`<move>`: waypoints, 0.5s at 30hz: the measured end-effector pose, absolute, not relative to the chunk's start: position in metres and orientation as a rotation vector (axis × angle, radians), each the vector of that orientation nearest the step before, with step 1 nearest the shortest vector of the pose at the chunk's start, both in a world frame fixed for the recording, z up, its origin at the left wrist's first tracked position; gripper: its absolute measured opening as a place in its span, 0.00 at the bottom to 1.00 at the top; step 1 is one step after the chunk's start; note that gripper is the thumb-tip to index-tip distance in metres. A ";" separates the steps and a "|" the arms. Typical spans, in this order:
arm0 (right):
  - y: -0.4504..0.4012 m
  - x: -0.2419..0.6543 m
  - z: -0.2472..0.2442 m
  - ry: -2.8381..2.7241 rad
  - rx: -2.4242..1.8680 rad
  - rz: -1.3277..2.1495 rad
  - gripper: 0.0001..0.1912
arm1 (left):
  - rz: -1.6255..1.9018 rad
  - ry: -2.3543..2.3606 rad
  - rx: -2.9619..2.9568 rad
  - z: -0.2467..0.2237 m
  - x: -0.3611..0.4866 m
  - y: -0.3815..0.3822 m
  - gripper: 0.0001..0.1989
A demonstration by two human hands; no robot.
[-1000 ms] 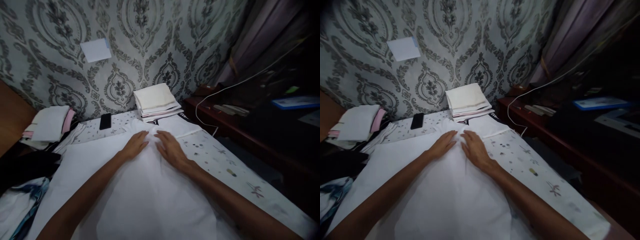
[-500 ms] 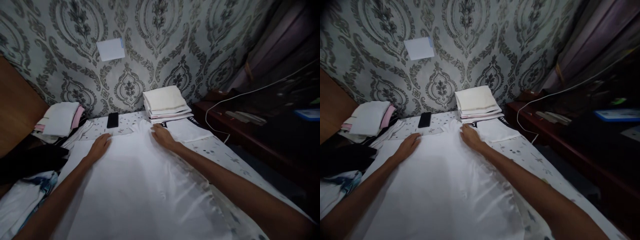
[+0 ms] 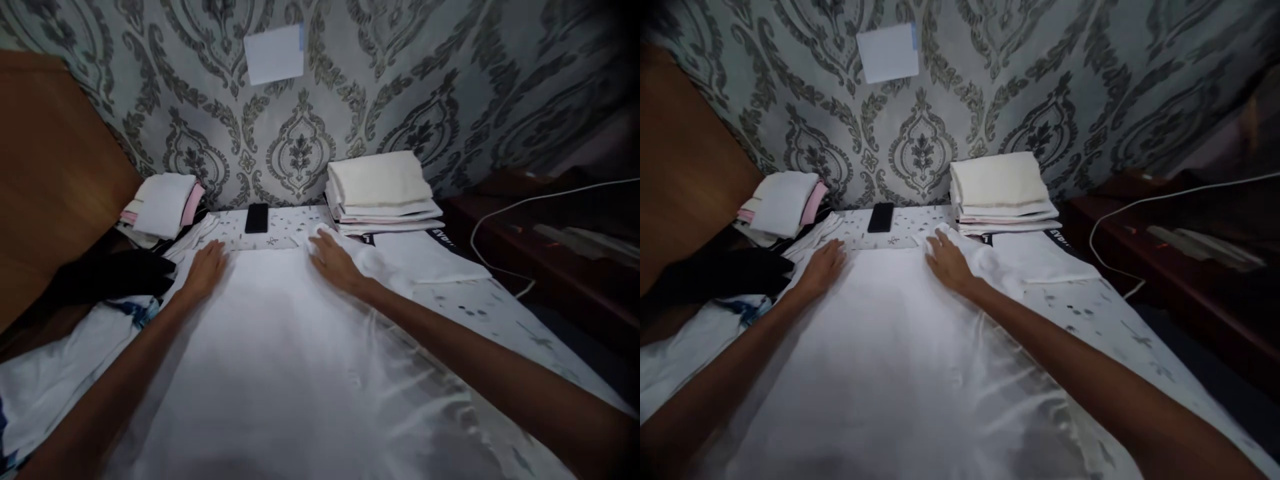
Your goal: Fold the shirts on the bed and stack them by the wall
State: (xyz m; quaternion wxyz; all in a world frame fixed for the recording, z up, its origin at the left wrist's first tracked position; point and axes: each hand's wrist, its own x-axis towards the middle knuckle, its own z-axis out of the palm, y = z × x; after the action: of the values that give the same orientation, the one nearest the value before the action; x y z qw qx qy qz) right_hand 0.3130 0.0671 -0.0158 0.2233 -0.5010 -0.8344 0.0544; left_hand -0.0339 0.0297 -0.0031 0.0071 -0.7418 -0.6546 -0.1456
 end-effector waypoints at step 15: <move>0.068 0.367 0.010 -2.208 -1.621 0.225 0.17 | -0.103 -2.045 -2.284 -0.003 -0.056 0.011 0.30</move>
State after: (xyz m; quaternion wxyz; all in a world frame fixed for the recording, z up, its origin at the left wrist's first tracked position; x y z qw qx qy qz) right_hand 0.3675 0.0683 0.0100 0.1953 -0.5784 -0.7880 0.0802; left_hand -0.0562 0.0105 -0.0026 0.0372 -0.7440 -0.6663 -0.0335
